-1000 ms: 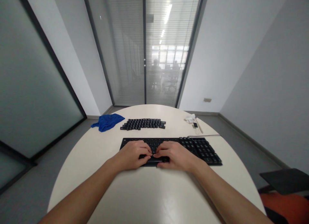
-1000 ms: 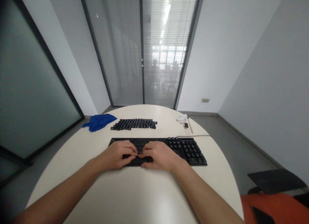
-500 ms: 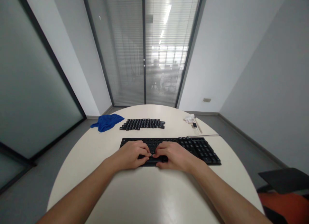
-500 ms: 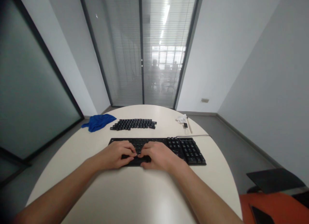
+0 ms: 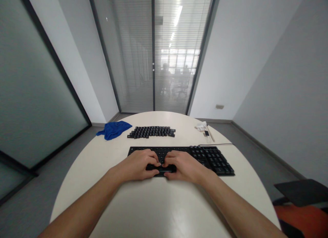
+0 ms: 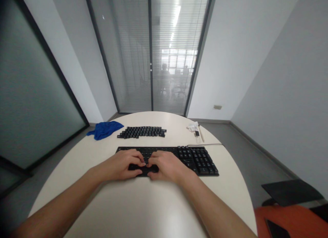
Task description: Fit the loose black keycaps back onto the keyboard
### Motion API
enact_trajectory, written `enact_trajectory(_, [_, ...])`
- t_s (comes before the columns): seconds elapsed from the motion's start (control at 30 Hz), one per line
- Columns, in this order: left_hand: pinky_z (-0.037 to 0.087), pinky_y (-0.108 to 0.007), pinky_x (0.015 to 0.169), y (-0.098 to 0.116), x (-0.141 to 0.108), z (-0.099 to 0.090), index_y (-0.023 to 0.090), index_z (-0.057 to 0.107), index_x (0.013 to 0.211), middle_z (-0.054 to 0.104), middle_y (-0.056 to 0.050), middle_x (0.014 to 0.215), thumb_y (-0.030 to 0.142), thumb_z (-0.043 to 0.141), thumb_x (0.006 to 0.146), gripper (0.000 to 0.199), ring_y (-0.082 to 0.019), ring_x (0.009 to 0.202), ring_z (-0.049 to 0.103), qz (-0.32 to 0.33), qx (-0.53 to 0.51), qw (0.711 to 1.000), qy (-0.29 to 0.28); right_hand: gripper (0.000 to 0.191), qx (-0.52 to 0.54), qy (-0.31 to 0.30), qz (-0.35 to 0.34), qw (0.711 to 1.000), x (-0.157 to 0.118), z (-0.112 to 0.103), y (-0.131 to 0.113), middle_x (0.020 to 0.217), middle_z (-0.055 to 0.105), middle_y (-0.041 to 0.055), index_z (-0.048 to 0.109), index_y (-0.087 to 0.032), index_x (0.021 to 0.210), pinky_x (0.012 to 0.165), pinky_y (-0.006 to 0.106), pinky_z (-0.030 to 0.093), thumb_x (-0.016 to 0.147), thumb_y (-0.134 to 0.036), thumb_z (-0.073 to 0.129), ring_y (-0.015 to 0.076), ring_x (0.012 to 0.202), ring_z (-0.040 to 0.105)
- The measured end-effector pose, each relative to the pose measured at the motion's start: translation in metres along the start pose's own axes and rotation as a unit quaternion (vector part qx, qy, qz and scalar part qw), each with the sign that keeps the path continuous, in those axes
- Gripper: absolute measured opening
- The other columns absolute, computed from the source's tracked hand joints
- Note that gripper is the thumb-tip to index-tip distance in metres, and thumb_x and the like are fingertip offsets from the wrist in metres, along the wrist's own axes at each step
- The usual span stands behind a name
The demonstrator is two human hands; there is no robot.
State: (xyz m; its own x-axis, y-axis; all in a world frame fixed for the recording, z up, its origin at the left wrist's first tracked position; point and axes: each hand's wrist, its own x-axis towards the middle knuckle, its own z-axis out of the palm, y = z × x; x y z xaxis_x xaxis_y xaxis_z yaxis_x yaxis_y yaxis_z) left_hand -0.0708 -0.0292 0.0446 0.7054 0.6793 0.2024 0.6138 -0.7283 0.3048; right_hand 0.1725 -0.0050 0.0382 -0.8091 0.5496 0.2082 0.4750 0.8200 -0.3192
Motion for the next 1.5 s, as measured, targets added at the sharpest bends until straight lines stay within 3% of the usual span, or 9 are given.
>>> enact_trajectory(0.23, [0.050, -0.030, 0.085, 0.003, 0.000, 0.005, 0.025, 0.074, 0.093, 0.068, -0.001, 0.105, 0.032, 0.070, 0.084, 0.012, -0.020, 0.093, 0.066, 0.005, 0.014, 1.000, 0.012, 0.016, 0.000, 0.002, -0.006, 1.000, 0.001, 0.004, 0.001, 0.100, 0.069, 0.0036, 0.071, -0.021, 0.090, 0.083, 0.028, 0.049, 0.076, -0.027, 0.077, 0.0200, 0.092, 0.065])
enact_trajectory(0.37, [0.050, -0.032, 0.086, 0.006, 0.001, 0.007, 0.023, 0.070, 0.097, 0.066, -0.004, 0.106, 0.032, 0.071, 0.082, 0.017, -0.022, 0.095, 0.065, 0.007, 0.037, 0.999, 0.004, 0.017, -0.003, -0.002, -0.021, 1.000, 0.000, 0.005, 0.004, 0.101, 0.069, 0.0036, 0.071, -0.021, 0.094, 0.085, 0.029, 0.049, 0.079, -0.029, 0.076, 0.0200, 0.094, 0.064])
enact_trajectory(0.63, [0.049, -0.032, 0.083, 0.000, 0.000, 0.010, 0.022, 0.066, 0.093, 0.068, -0.004, 0.099, 0.027, 0.066, 0.086, 0.008, -0.021, 0.091, 0.064, 0.013, 0.017, 0.999, 0.024, 0.018, -0.016, -0.002, -0.044, 0.999, -0.002, 0.006, 0.010, 0.104, 0.068, 0.0051, 0.071, -0.021, 0.098, 0.087, 0.032, 0.048, 0.084, -0.034, 0.071, 0.0204, 0.096, 0.063])
enact_trajectory(0.8, [0.051, -0.035, 0.087, -0.015, 0.001, 0.012, 0.021, 0.066, 0.096, 0.070, -0.004, 0.096, 0.025, 0.055, 0.095, 0.011, -0.021, 0.094, 0.063, -0.014, 0.004, 0.995, 0.098, 0.019, -0.014, -0.003, -0.049, 0.999, -0.002, 0.004, 0.008, 0.103, 0.068, 0.0057, 0.072, -0.021, 0.098, 0.085, 0.031, 0.049, 0.085, -0.034, 0.071, 0.0197, 0.094, 0.063])
enact_trajectory(0.93, [0.047, -0.044, 0.103, -0.038, 0.001, 0.018, 0.020, 0.067, 0.110, 0.068, -0.008, 0.121, 0.031, 0.050, 0.099, 0.023, -0.024, 0.114, 0.060, -0.087, 0.033, 0.978, 0.189, 0.019, -0.018, -0.003, -0.051, 0.999, -0.003, 0.003, 0.008, 0.103, 0.068, 0.0055, 0.071, -0.020, 0.098, 0.085, 0.031, 0.049, 0.086, -0.035, 0.070, 0.0198, 0.094, 0.063])
enact_trajectory(1.0, [0.044, -0.048, 0.108, -0.050, -0.001, 0.022, 0.019, 0.065, 0.119, 0.062, -0.011, 0.134, 0.035, 0.050, 0.099, 0.030, -0.027, 0.124, 0.056, -0.118, 0.052, 0.971, 0.200, 0.019, -0.019, -0.003, -0.053, 0.998, -0.003, 0.004, 0.008, 0.103, 0.068, 0.0058, 0.071, -0.021, 0.099, 0.086, 0.032, 0.049, 0.086, -0.035, 0.070, 0.0201, 0.095, 0.063])
enact_trajectory(1.1, [0.040, -0.052, 0.112, -0.066, -0.003, 0.028, 0.018, 0.061, 0.128, 0.055, -0.012, 0.143, 0.038, 0.050, 0.099, 0.037, -0.029, 0.131, 0.051, -0.138, 0.079, 0.968, 0.194, 0.020, -0.021, -0.001, -0.056, 0.998, -0.003, 0.006, 0.010, 0.103, 0.068, 0.0058, 0.071, -0.021, 0.100, 0.086, 0.032, 0.049, 0.087, -0.035, 0.069, 0.0203, 0.095, 0.063])
enact_trajectory(1.23, [0.038, -0.053, 0.114, -0.081, -0.003, 0.033, 0.017, 0.064, 0.125, 0.050, -0.012, 0.148, 0.036, 0.046, 0.100, 0.036, -0.030, 0.136, 0.046, -0.138, 0.103, 0.969, 0.179, 0.020, -0.024, 0.002, -0.060, 0.998, -0.003, 0.008, 0.011, 0.103, 0.068, 0.0056, 0.071, -0.021, 0.100, 0.086, 0.031, 0.048, 0.086, -0.035, 0.070, 0.0202, 0.094, 0.063])
enact_trajectory(1.5, [0.029, -0.055, 0.118, -0.093, 0.010, 0.033, 0.019, 0.070, 0.119, 0.043, -0.010, 0.155, 0.044, 0.043, 0.101, 0.041, -0.033, 0.146, 0.031, -0.159, 0.137, 0.971, 0.111, 0.021, -0.024, 0.003, -0.059, 0.998, -0.003, 0.008, 0.011, 0.103, 0.068, 0.0056, 0.071, -0.020, 0.100, 0.086, 0.032, 0.048, 0.085, -0.034, 0.070, 0.0205, 0.095, 0.063])
